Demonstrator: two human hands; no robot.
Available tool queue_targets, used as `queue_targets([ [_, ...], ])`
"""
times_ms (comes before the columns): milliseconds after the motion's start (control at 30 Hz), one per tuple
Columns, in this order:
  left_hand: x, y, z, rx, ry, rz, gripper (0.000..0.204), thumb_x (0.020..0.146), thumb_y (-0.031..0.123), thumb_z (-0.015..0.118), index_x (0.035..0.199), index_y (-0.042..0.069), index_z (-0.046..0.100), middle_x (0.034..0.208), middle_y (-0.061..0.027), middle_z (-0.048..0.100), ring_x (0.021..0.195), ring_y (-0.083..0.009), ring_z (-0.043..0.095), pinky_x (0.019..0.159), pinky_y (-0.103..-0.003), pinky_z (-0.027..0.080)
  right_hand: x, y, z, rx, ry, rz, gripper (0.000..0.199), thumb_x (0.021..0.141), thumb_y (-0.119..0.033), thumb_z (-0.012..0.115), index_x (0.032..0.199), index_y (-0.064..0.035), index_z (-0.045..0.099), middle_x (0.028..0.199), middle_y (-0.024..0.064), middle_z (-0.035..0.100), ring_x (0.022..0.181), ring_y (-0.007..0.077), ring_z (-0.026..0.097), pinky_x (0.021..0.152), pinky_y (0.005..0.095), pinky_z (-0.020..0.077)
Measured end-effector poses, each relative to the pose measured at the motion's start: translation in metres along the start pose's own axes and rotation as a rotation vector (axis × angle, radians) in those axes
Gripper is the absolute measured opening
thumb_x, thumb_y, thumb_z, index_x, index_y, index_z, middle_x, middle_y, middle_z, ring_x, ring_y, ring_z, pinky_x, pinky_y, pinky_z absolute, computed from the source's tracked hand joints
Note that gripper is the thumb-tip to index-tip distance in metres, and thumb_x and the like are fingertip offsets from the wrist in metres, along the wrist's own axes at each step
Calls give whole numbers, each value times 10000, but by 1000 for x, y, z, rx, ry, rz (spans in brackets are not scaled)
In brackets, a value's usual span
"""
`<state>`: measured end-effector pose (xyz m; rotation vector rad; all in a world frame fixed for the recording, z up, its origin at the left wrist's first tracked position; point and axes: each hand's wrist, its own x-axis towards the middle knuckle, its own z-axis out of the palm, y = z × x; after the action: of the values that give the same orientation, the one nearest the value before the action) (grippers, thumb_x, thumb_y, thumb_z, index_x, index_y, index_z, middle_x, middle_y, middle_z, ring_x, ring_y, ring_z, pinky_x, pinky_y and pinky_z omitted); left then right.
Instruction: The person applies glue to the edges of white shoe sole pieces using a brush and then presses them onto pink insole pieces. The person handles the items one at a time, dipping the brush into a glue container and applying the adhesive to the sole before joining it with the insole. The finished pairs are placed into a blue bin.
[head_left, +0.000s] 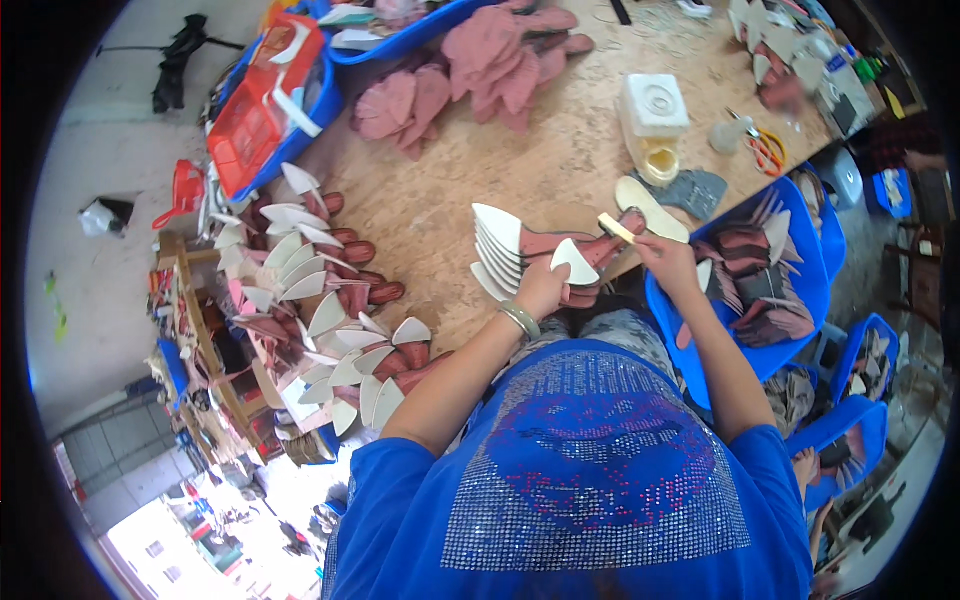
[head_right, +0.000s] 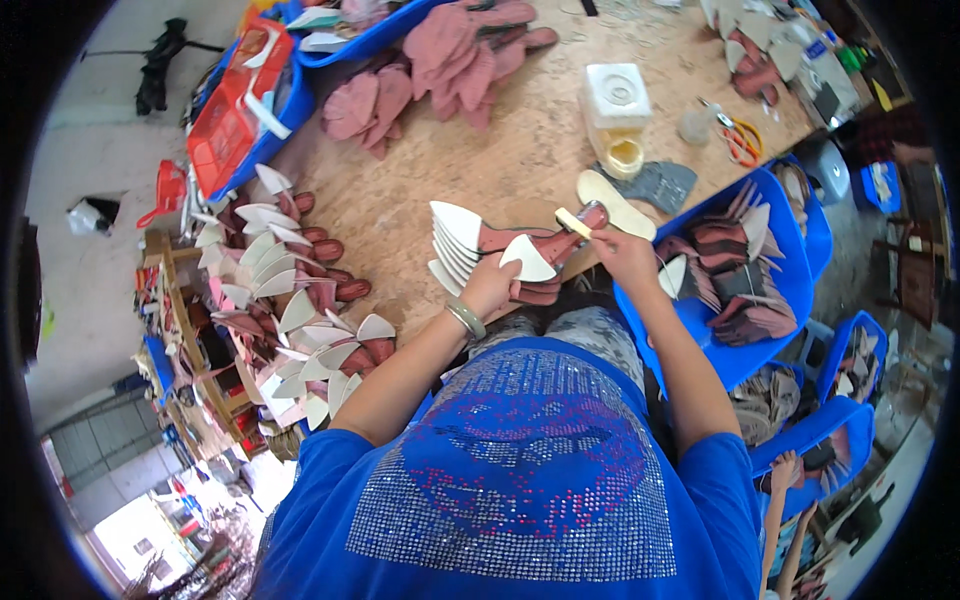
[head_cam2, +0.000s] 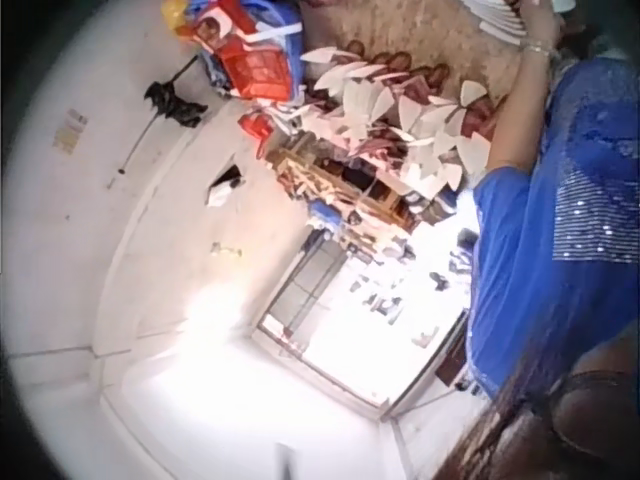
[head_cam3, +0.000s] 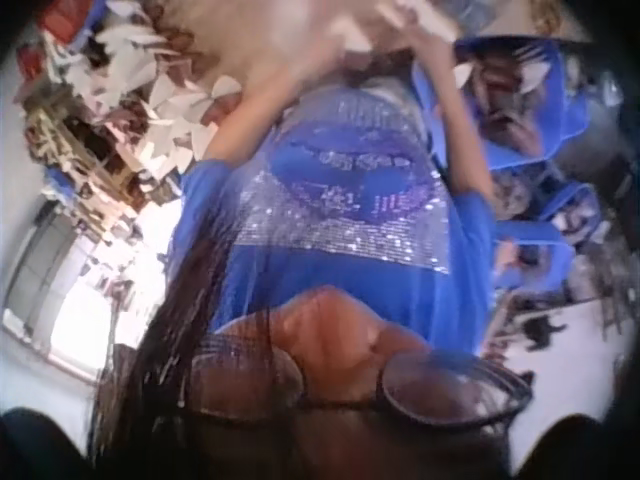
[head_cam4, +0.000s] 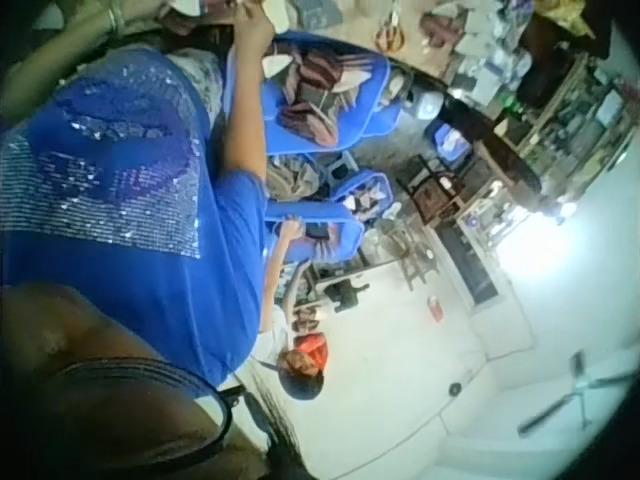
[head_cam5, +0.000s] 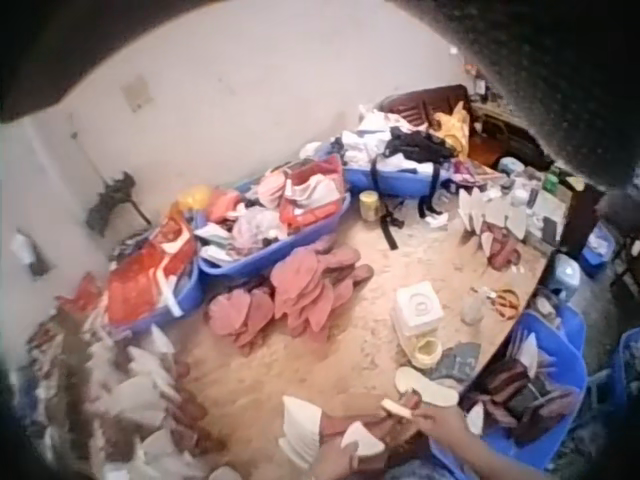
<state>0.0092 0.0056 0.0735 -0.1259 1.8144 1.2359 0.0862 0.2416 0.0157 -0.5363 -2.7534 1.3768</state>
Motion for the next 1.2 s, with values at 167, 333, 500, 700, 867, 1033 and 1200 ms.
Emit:
queue_targets([
  [167, -21, 0, -83, 205, 247, 150, 268, 926, 279, 488, 899, 28, 580, 572, -37, 548, 454, -143, 495, 426, -299, 390, 9, -41, -35, 303, 22, 190, 216, 843, -173, 653, 1008, -44, 704, 862, 32, 700, 707, 96, 611, 646, 244, 486],
  [333, -9, 33, -200, 940, 836, 445, 289, 933, 257, 454, 923, -6, 573, 763, -209, 639, 736, -394, 616, 649, -496, 474, 11, -41, -49, 464, 175, 288, 220, 861, -129, 637, 1023, 11, 688, 866, -21, 646, 731, 30, 534, 633, 169, 423],
  [500, 49, 71, -266, 1012, 966, 252, 386, 913, 310, 506, 1059, -47, 496, 784, -254, 629, 762, -417, 622, 684, -492, 486, 5, -43, -45, 501, 162, 301, 211, 869, -113, 628, 1030, 10, 687, 876, -22, 636, 746, 30, 520, 658, 172, 410],
  [700, 80, 68, -208, 1340, 801, 389, 527, 854, 313, 611, 1193, -45, 423, 1147, -261, 515, 1033, -404, 548, 842, -447, 473, -2, -23, -59, 446, 247, 344, 215, 878, -112, 627, 1041, 17, 679, 879, -13, 643, 766, 36, 539, 674, 174, 420],
  [867, 115, 42, -209, 1037, 816, 330, 647, 845, 332, 620, 1299, -51, 364, 1140, -255, 521, 1037, -390, 548, 852, -441, 469, -5, 0, -68, 480, 292, 389, 218, 877, -115, 633, 1048, 13, 676, 868, -16, 644, 765, 35, 540, 672, 175, 422],
  [1033, 158, 45, -215, 630, 792, 134, 634, 816, 354, 667, 1244, -56, 443, 1061, -247, 585, 986, -361, 575, 821, -421, 472, -4, -2, -66, 433, 299, 415, 209, 870, -102, 638, 1038, 16, 679, 841, -23, 637, 745, 31, 533, 653, 176, 418],
  [1200, 206, 20, -207, -208, 629, 32, 333, 839, 333, 682, 979, 55, 563, 718, -38, 575, 598, -119, 547, 461, -279, 440, -6, -6, -69, 305, 288, 419, 226, 862, -141, 640, 1022, 11, 687, 863, 7, 661, 791, 71, 572, 710, 212, 451],
])
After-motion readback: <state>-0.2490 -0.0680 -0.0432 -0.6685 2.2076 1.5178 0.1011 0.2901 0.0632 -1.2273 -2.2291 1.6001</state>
